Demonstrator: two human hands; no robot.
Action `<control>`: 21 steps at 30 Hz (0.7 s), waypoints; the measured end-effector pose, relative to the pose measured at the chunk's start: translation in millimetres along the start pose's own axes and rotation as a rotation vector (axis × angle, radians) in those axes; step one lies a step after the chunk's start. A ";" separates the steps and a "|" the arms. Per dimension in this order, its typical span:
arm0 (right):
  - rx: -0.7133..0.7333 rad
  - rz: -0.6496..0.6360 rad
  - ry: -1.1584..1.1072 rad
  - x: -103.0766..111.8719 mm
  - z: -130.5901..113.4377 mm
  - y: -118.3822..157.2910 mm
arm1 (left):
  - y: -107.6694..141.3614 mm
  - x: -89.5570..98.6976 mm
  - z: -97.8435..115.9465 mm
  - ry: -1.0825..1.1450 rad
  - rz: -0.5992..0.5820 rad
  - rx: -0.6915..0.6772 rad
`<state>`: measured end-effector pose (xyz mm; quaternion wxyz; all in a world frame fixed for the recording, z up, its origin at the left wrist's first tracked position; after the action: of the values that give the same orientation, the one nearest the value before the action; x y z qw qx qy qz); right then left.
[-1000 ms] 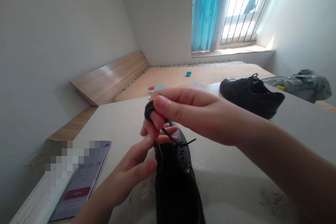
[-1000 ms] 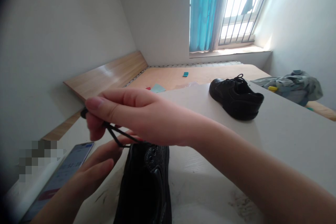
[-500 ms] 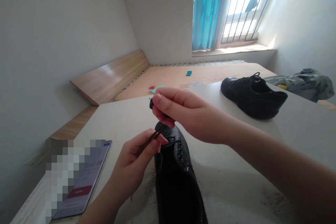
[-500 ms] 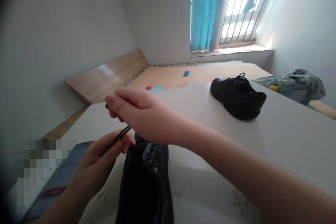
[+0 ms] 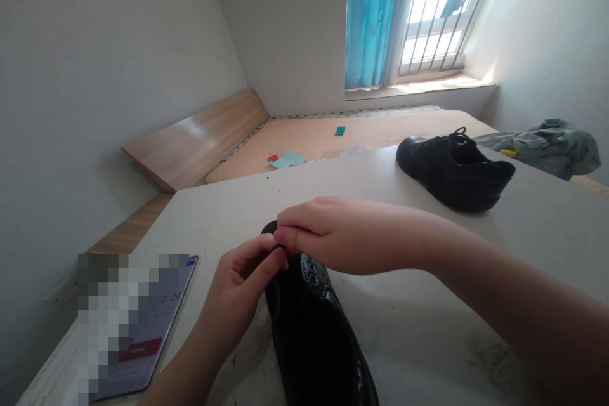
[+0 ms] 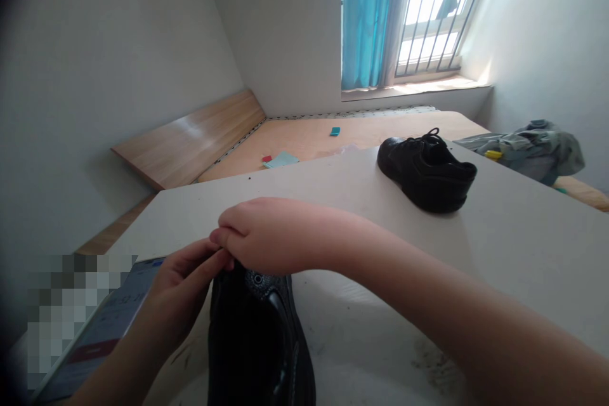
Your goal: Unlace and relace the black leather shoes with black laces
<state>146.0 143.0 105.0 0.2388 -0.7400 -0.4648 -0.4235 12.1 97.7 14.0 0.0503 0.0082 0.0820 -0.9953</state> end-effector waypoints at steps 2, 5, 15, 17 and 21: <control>-0.013 -0.036 -0.071 -2.2 5.8 -3.4 | -0.5 0.1 0.0 -0.029 0.001 -0.017; 0.030 -0.048 -0.240 -4.1 10.2 -10.5 | -1.1 1.6 1.0 -0.003 0.016 -0.036; -0.026 -0.087 -0.108 -6.2 9.0 -7.0 | -1.3 -1.6 8.0 -0.118 -0.014 -0.080; -0.016 -0.120 -0.124 -8.9 9.4 -8.1 | -2.2 -1.8 5.3 -0.069 -0.048 -0.042; 0.034 -0.144 -0.209 -14.5 11.3 -14.3 | -5.6 1.6 4.2 -0.034 -0.072 -0.078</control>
<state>134.8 150.8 86.1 0.1703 -0.7407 -0.5462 -0.3522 9.9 102.4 19.0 0.0161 -0.0134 0.1202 -0.9925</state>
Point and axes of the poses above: each hand's wrist, its own y-axis away from the middle knuckle, its own x-axis out of the back of the hand, z = x × y, the point moved 6 cm from there along -y, towards the middle knuckle, and after that the axes turned 4 degrees about y, right-handed, at the moved point
